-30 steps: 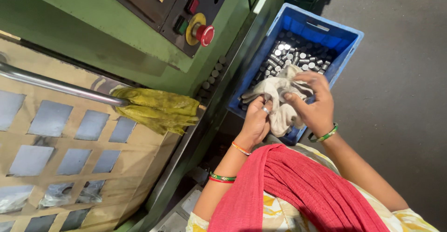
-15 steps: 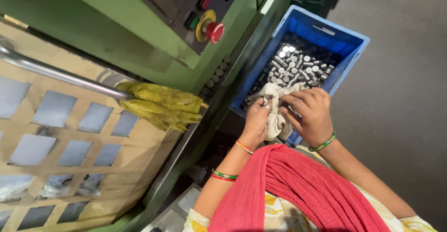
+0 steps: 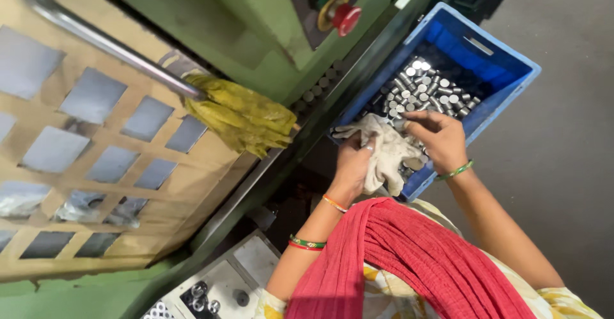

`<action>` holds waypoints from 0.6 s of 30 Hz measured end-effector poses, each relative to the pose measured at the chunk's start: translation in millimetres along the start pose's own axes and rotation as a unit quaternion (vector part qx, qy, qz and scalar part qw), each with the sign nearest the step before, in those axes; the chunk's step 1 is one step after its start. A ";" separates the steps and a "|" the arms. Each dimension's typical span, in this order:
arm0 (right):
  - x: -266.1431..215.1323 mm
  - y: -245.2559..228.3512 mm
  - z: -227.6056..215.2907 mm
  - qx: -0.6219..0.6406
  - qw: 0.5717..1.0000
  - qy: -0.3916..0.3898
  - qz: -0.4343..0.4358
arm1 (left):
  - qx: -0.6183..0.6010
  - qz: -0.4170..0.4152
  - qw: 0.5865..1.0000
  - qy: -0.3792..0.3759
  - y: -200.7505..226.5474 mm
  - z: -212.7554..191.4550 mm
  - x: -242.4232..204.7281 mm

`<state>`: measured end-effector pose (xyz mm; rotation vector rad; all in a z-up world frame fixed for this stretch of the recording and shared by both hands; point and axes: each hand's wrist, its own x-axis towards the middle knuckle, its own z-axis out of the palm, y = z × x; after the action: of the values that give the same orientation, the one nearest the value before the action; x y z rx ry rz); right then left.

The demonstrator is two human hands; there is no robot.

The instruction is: The person repeatedly picks small cylindrical metal parts from a blue crate, wipes each one with a cloth, and places it back into the crate. The person also opens and closes the door of a green industrial machine and briefly handles parts near the machine's interior.

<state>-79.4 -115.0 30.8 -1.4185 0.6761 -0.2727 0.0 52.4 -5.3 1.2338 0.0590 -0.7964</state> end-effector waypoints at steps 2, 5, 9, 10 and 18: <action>17.1 11.9 -0.7 0.116 0.987 -0.011 0.113 | 0.014 0.039 0.999 0.003 10.1 -17.9 -4.9; 35.0 26.4 -1.0 0.186 0.957 -0.022 0.222 | 0.077 0.130 0.988 -0.015 21.1 -61.4 -19.1; 56.1 41.5 17.5 0.153 0.968 -0.039 0.194 | 0.068 0.132 0.987 0.062 24.0 -129.4 -59.5; 62.5 44.9 26.5 0.099 0.982 -0.054 0.152 | 0.014 0.100 0.991 0.093 22.8 -143.2 -71.6; 118.3 74.5 124.8 -0.219 0.928 -0.109 -0.279 | -0.192 0.159 0.955 0.162 6.6 -203.8 -143.4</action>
<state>69.9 -67.3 -72.0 -2.0292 0.1307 -0.4165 -26.3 300.3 -9.9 0.9588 0.2628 -0.2769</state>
